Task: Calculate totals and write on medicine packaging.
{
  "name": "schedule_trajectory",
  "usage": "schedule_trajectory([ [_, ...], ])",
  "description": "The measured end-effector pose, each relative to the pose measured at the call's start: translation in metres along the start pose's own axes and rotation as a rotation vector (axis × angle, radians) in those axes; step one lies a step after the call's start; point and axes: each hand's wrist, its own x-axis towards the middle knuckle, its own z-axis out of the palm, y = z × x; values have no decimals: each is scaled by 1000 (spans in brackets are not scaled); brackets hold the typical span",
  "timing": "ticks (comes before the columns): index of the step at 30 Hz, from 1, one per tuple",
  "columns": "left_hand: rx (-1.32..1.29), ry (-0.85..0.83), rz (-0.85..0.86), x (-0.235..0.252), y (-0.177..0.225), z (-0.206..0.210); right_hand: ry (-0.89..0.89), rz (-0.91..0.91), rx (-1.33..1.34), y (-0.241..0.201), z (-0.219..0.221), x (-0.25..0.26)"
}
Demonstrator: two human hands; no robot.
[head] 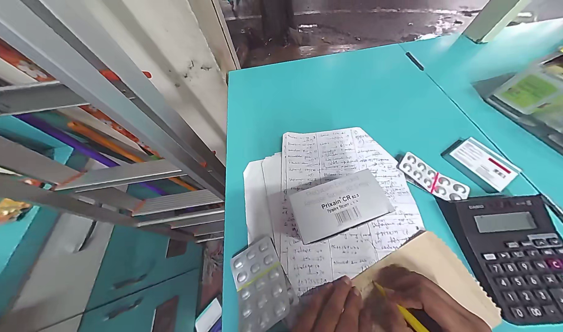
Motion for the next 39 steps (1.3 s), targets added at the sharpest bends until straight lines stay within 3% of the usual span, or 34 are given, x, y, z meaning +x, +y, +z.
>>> schedule_trajectory([
  [39, 6, -8, 9, 0, -1, 0, 60, 28, 2, 1, 0, -4],
])
